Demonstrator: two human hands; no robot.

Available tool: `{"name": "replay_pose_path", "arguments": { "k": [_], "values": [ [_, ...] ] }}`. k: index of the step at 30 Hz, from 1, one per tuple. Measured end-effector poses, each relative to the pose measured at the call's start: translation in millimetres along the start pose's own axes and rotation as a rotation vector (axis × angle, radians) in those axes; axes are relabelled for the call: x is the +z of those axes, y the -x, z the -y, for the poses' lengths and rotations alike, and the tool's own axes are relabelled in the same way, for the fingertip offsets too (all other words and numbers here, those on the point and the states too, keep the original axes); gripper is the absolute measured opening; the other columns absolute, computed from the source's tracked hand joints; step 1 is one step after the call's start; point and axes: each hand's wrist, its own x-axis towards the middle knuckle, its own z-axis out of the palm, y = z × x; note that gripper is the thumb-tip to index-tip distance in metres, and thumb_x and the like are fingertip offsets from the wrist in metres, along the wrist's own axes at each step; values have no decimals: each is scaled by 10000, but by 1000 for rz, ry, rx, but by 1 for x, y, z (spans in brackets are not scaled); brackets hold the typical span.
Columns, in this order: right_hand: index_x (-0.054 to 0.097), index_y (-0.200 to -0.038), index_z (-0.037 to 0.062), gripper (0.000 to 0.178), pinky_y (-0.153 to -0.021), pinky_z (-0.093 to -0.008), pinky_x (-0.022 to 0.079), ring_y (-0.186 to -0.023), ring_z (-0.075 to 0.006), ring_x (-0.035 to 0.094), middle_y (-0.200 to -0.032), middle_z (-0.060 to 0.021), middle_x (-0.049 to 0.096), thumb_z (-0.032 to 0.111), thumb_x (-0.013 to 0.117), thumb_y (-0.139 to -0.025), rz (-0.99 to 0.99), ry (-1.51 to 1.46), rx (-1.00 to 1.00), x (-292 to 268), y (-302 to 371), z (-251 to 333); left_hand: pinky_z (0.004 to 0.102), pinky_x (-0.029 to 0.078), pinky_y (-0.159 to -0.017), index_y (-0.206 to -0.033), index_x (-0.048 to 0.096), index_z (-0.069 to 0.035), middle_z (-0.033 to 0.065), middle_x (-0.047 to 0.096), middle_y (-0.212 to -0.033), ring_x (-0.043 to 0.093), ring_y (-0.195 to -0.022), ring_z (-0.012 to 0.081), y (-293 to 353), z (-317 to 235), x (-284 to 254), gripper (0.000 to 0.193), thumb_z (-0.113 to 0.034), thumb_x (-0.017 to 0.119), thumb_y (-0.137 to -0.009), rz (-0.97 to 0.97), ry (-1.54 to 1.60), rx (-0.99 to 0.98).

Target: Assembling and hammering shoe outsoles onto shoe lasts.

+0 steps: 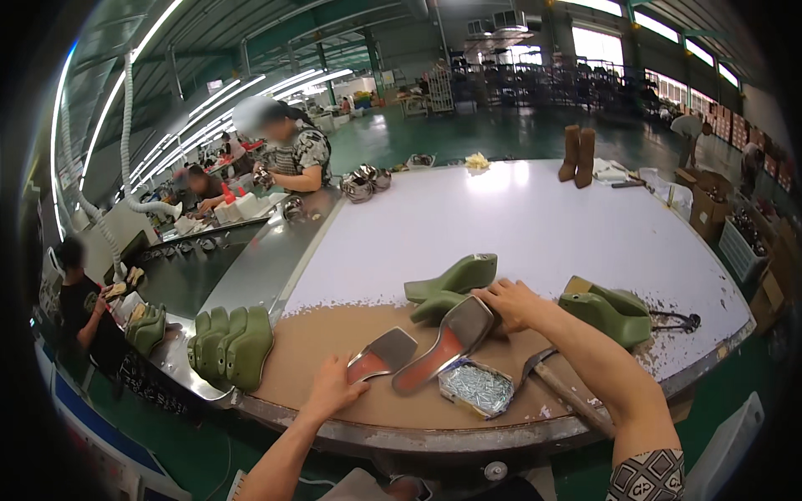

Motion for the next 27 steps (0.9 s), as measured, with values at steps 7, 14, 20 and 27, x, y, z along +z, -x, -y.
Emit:
{"name": "replay_pose_path", "arguments": {
  "k": [7, 14, 20, 27],
  "values": [
    [605, -1155, -34, 673, -814, -407, 506, -963, -287, 629, -1047, -181, 655, 438, 735, -694, -222, -570, 511, -17, 59, 2, 325, 550, -692, -1119, 504, 8, 124, 633, -898, 680, -840, 242, 20, -4, -39, 289, -31, 575, -842, -374, 791, -356],
    [551, -1257, -7, 559, -869, -324, 507, -1016, -190, 624, -1161, -114, 630, 421, 562, -898, -751, -1945, 288, -31, 170, 59, 373, 563, -731, -1269, 395, -58, 121, 533, -1143, 644, -903, 240, 54, -123, -7, 376, -116, 534, -925, -242, 1770, -251],
    [507, -1309, -1, 628, -948, -351, 466, -1139, -237, 554, -1267, -157, 556, 408, 665, -859, -460, -967, 14, -69, 174, 175, 438, 497, -833, -1248, 453, -80, 82, 539, -1064, 564, -995, 265, 70, -190, 3, 622, -599, 486, -906, 144, 2154, -326],
    [169, -1487, 19, 991, -1052, -379, 379, -1271, -249, 437, -1503, -128, 271, 473, 733, -811, 56, -2136, 98, -25, 191, 191, 401, 497, -841, -1173, 518, -21, 132, 554, -1073, 575, -949, 251, 74, -189, 3, 535, -459, 501, -866, 242, 2260, -357]
  ]
}}
